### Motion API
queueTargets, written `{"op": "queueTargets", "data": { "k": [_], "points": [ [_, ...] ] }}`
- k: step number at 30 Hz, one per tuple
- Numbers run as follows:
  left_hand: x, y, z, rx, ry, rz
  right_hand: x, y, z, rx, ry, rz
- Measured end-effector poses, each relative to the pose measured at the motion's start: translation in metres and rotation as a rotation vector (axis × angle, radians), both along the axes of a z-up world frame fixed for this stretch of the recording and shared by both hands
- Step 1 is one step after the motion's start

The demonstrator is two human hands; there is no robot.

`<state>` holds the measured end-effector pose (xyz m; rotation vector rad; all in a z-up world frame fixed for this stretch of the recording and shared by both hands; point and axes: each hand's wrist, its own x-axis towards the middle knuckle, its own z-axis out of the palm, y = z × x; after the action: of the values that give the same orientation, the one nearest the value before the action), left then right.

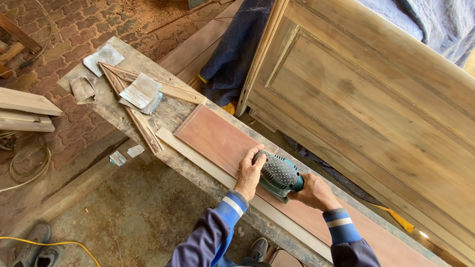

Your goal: The recorder is sanding a long wood plank using an orbital sander and manual sandpaper strips to achieve a smooth finish.

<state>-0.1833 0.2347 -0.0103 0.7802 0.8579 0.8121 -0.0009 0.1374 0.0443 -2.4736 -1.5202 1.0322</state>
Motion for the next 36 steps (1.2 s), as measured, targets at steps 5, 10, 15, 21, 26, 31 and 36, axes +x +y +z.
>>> {"op": "queueTargets", "data": {
  "k": [5, 10, 15, 21, 26, 31, 36],
  "points": [
    [-0.015, 0.021, 0.007, 0.02, 0.022, -0.04, -0.012, 0.016, -0.003, -0.007, -0.007, -0.02],
    [-0.024, 0.036, 0.006, 0.01, 0.009, -0.059, -0.02, 0.028, -0.009, -0.008, -0.012, -0.019],
    [-0.033, 0.048, 0.006, 0.058, 0.051, 0.006, -0.032, 0.04, -0.005, 0.022, 0.036, -0.027],
    [-0.043, 0.063, -0.018, 0.081, -0.035, 0.039, -0.05, 0.057, -0.001, 0.101, 0.063, 0.002],
    [-0.063, 0.086, -0.01, 0.027, -0.002, -0.02, -0.07, 0.079, 0.007, 0.023, 0.011, -0.04],
    [-0.085, 0.113, -0.006, 0.036, 0.067, -0.062, -0.088, 0.104, 0.005, 0.088, 0.059, -0.014],
    [-0.108, 0.138, 0.011, -0.028, 0.004, -0.101, -0.109, 0.127, 0.012, 0.08, 0.015, -0.025]
  ]
}}
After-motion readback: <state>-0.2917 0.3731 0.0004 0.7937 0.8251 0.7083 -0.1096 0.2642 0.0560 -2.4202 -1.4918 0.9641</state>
